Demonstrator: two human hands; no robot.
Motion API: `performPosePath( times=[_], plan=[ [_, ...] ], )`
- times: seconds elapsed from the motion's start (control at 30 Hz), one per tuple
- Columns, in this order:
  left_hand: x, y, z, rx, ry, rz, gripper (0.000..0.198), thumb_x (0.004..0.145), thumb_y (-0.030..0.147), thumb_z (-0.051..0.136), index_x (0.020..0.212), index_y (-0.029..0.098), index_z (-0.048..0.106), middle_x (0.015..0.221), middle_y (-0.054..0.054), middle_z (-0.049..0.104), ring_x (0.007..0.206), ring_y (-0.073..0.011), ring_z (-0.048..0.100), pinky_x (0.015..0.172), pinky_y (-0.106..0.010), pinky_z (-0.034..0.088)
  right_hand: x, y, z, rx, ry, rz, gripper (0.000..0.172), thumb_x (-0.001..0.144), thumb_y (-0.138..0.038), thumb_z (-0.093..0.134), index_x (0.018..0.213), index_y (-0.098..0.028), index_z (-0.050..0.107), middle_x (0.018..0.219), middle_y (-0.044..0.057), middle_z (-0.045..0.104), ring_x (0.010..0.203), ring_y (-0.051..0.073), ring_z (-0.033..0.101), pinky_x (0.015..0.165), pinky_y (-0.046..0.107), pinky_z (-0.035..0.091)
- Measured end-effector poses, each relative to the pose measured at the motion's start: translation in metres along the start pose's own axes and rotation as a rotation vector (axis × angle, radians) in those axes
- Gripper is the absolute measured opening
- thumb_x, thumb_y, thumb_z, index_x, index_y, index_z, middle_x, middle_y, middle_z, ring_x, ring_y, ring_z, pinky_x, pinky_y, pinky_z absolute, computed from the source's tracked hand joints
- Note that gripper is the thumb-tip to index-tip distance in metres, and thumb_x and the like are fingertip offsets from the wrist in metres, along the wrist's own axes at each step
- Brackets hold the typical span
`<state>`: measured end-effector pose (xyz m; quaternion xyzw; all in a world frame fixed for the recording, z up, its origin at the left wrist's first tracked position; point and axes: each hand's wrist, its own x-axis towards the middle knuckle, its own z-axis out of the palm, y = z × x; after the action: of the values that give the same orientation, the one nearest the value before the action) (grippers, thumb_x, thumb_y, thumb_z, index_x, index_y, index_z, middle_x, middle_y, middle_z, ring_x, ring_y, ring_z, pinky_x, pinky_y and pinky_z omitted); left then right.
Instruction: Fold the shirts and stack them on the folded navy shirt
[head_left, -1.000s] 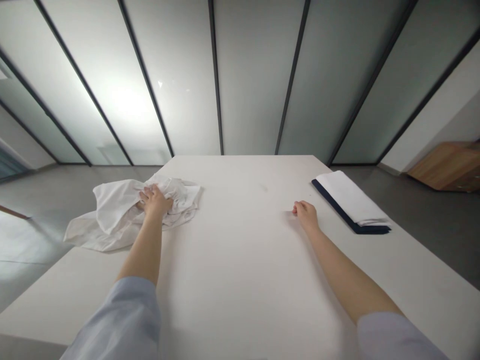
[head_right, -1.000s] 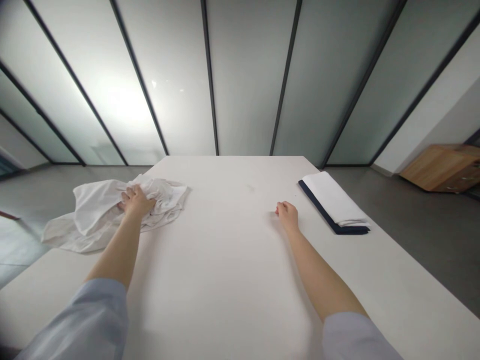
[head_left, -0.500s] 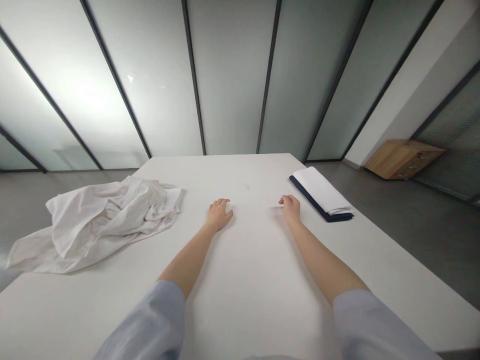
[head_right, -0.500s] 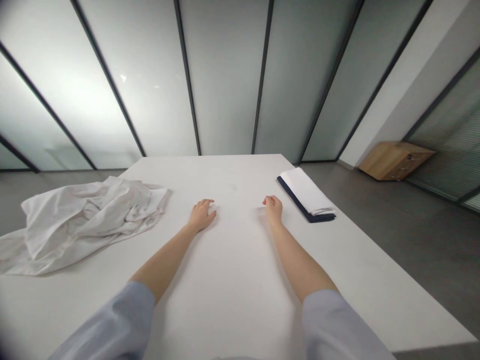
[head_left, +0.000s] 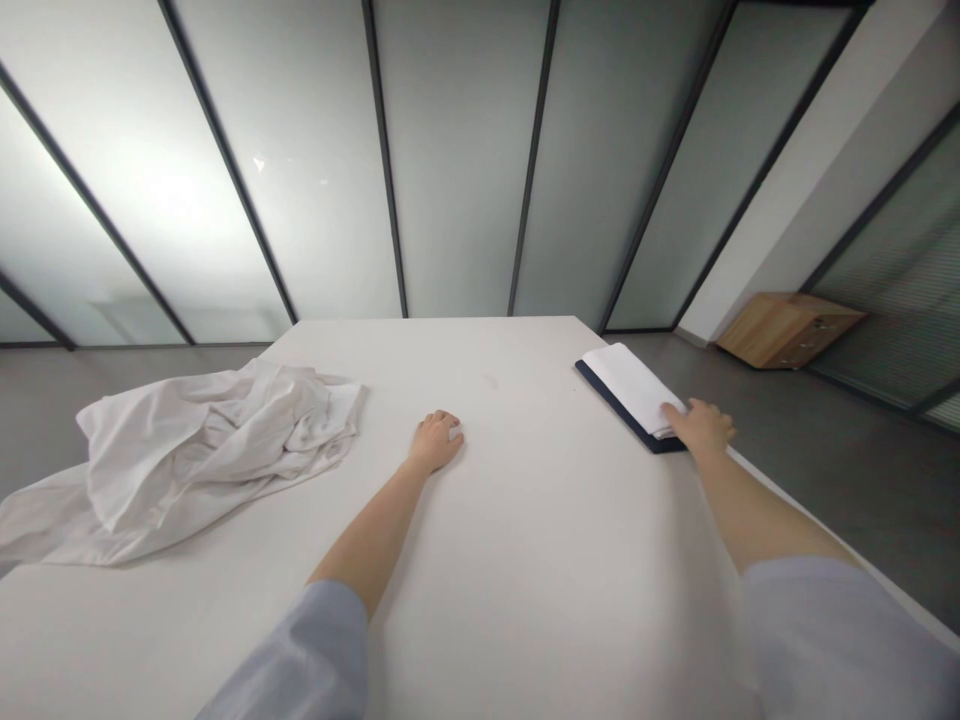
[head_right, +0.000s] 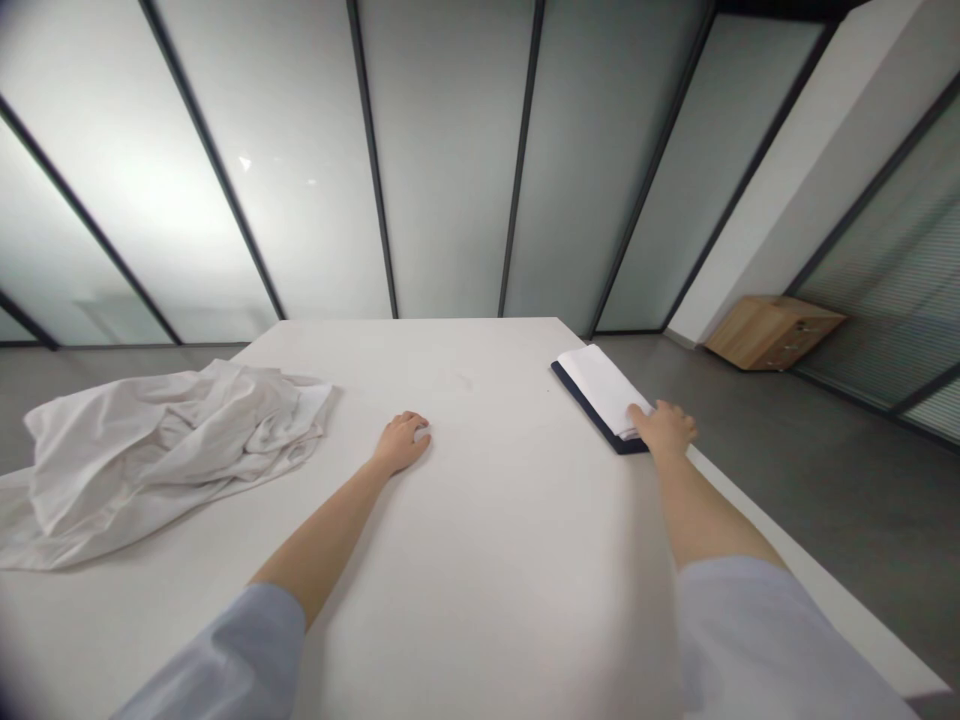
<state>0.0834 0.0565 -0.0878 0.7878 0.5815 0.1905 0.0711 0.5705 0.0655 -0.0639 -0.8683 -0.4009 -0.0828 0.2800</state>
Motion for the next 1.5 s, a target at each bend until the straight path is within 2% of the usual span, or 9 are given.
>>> performPosePath(
  times=[0.1,0.3,0.5,0.6,0.87,1.0,1.13,1.37,1.5],
  plan=[
    [0.0,-0.001,-0.001,0.002,0.001,0.005,0.032,0.083,0.03,0.052,0.111,0.019,0.064,0.119,-0.01,0.061,0.111,-0.0256,0.054,0.096,-0.038,0.042,0.005,-0.004,-0.005,-0.055,-0.061,-0.068,0.041,0.071,-0.036,0.06,0.102,-0.011,0.069,0.104,0.024,0.062,0.101,0.04,0.053,0.082,0.051,0.039],
    [0.001,-0.001,-0.001,-0.004,-0.008,-0.005,0.033,0.084,0.03,0.052,0.113,0.019,0.063,0.12,-0.01,0.06,0.112,-0.0255,0.054,0.097,-0.039,0.041,-0.023,-0.075,-0.01,0.258,0.166,-0.483,0.034,0.075,-0.025,0.05,0.101,-0.011,0.067,0.102,0.017,0.062,0.1,0.03,0.054,0.089,0.043,0.04],
    [-0.006,0.003,-0.005,-0.047,0.055,0.02,0.053,0.085,0.039,0.054,0.133,0.018,0.047,0.134,-0.012,0.052,0.124,-0.0251,0.047,0.103,-0.038,0.037,-0.131,-0.153,0.005,0.572,-0.362,-1.028,0.036,0.088,-0.041,0.047,0.111,-0.021,0.065,0.106,0.009,0.067,0.102,0.025,0.06,0.093,0.037,0.044],
    [-0.011,0.008,-0.008,-0.079,0.106,0.136,0.068,0.083,0.052,0.056,0.139,0.017,0.039,0.143,-0.013,0.043,0.133,-0.0252,0.038,0.108,-0.038,0.032,-0.174,-0.169,0.017,0.57,-0.438,-1.205,0.042,0.089,-0.045,0.048,0.122,-0.023,0.061,0.126,0.009,0.061,0.121,0.027,0.051,0.104,0.042,0.036],
    [-0.01,0.016,-0.003,0.02,0.016,0.181,0.052,0.085,0.054,0.053,0.125,0.021,0.056,0.126,-0.011,0.059,0.121,-0.0272,0.05,0.106,-0.041,0.033,-0.198,-0.168,0.045,0.352,-0.438,-1.032,0.054,0.088,-0.047,0.051,0.134,-0.02,0.049,0.142,0.014,0.046,0.131,0.029,0.04,0.105,0.046,0.035],
    [-0.01,0.022,-0.008,0.07,0.059,0.125,0.053,0.081,0.061,0.054,0.111,0.019,0.064,0.11,-0.013,0.065,0.111,-0.0301,0.055,0.103,-0.044,0.033,-0.195,-0.165,0.042,0.54,-0.443,-1.019,0.042,0.089,-0.042,0.05,0.124,-0.019,0.054,0.123,0.012,0.059,0.114,0.025,0.053,0.098,0.04,0.041],
    [-0.005,0.023,-0.008,-0.075,0.006,0.033,0.028,0.089,0.04,0.046,0.086,0.02,0.066,0.09,-0.009,0.068,0.095,-0.0248,0.061,0.09,-0.038,0.043,-0.191,-0.163,0.044,0.551,-0.438,-0.979,0.03,0.091,-0.037,0.044,0.108,-0.018,0.061,0.102,0.01,0.064,0.099,0.023,0.057,0.089,0.037,0.045],
    [0.006,-0.03,-0.021,-0.464,0.601,-0.63,0.032,0.092,0.024,0.026,0.098,0.018,0.057,0.092,-0.008,0.065,0.092,-0.0214,0.061,0.082,-0.035,0.048,-0.188,-0.16,0.058,0.197,-0.542,-1.031,0.047,0.093,-0.046,0.04,0.131,-0.023,0.054,0.144,0.011,0.046,0.133,0.029,0.039,0.105,0.045,0.032],
    [0.003,-0.066,-0.034,-0.438,0.738,-0.8,0.042,0.086,0.015,0.03,0.126,0.01,0.043,0.12,-0.017,0.056,0.112,-0.0231,0.055,0.094,-0.039,0.044,-0.172,-0.154,0.05,0.066,-0.487,-0.882,0.041,0.091,-0.047,0.045,0.123,-0.026,0.061,0.138,0.011,0.052,0.125,0.032,0.046,0.098,0.048,0.036]
  ],
)
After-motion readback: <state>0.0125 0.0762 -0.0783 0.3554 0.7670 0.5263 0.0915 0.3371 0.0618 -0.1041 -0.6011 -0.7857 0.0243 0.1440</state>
